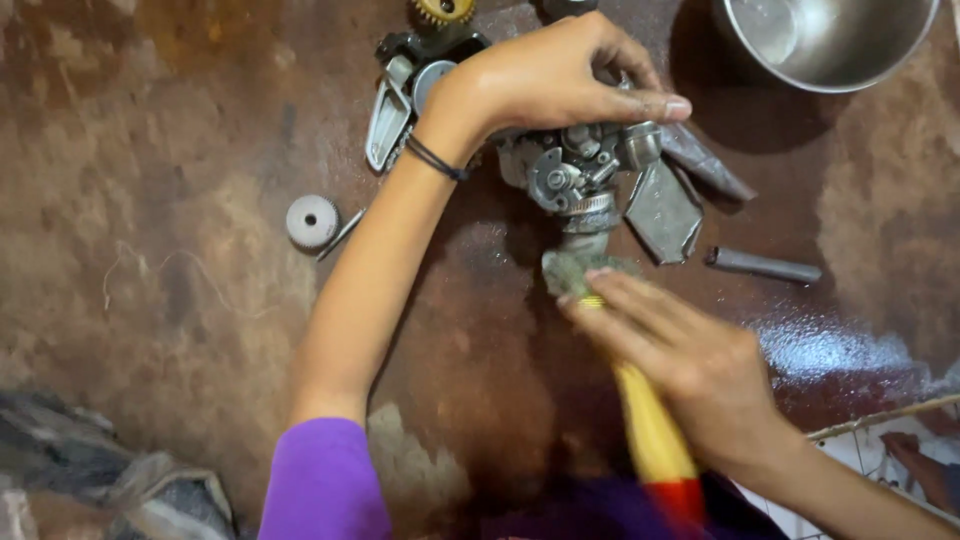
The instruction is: Cleaning internal engine components of a motorcycle using a brush and solvent.
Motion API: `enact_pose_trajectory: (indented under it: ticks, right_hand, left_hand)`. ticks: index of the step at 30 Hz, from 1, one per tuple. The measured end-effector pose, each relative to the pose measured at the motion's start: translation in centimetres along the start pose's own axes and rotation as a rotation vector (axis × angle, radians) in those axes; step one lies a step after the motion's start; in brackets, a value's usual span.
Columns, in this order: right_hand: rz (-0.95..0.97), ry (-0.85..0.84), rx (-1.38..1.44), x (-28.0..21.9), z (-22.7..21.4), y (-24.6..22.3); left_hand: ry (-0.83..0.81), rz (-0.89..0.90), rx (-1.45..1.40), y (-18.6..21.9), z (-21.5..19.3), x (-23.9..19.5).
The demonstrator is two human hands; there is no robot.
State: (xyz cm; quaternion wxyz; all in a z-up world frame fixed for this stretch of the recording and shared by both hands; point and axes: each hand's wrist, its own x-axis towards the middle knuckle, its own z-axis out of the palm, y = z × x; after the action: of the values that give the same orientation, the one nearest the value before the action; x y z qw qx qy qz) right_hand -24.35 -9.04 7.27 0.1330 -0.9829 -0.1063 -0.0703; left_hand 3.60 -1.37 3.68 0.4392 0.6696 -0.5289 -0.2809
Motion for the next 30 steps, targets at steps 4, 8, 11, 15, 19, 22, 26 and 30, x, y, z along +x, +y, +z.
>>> enact_pose_trajectory:
  ticks: [4, 8, 11, 15, 19, 22, 26, 30]
  right_hand:
    - [0.150, 0.102, 0.016, 0.7, -1.0, -0.1]
    - [-0.039, 0.006, -0.035, 0.0, -0.4, 1.0]
    - [-0.030, -0.007, -0.013, 0.4, -1.0, 1.1]
    - [-0.319, -0.050, -0.214, -1.5, 2.3, 2.7]
    - [-0.130, -0.083, -0.138, 1.6, -1.1, 1.7]
    - [-0.414, -0.211, -0.348, 0.5, 1.1, 1.8]
    - [-0.282, -0.047, -0.398, -0.1, 2.2, 1.5]
    - [-0.303, -0.029, -0.390, -1.8, 3.6, 0.4]
  left_hand:
    - [0.006, 0.124, 0.002, -1.2, 0.5, -0.1]
    - [-0.004, 0.047, 0.022, -0.5, 0.1, -0.2]
    - [0.013, 0.027, -0.002, -0.7, 0.8, -0.7]
    - [-0.006, 0.052, 0.082, -1.0, 0.3, 0.0]
    - [0.002, 0.051, -0.038, -1.8, 1.2, -0.1]
    - [0.084, 0.073, 0.105, -1.7, 0.9, 0.1]
    - [0.056, 0.052, 0.053, -0.8, 0.7, -0.5]
    - [0.076, 0.160, 0.014, -1.6, 1.0, -0.2]
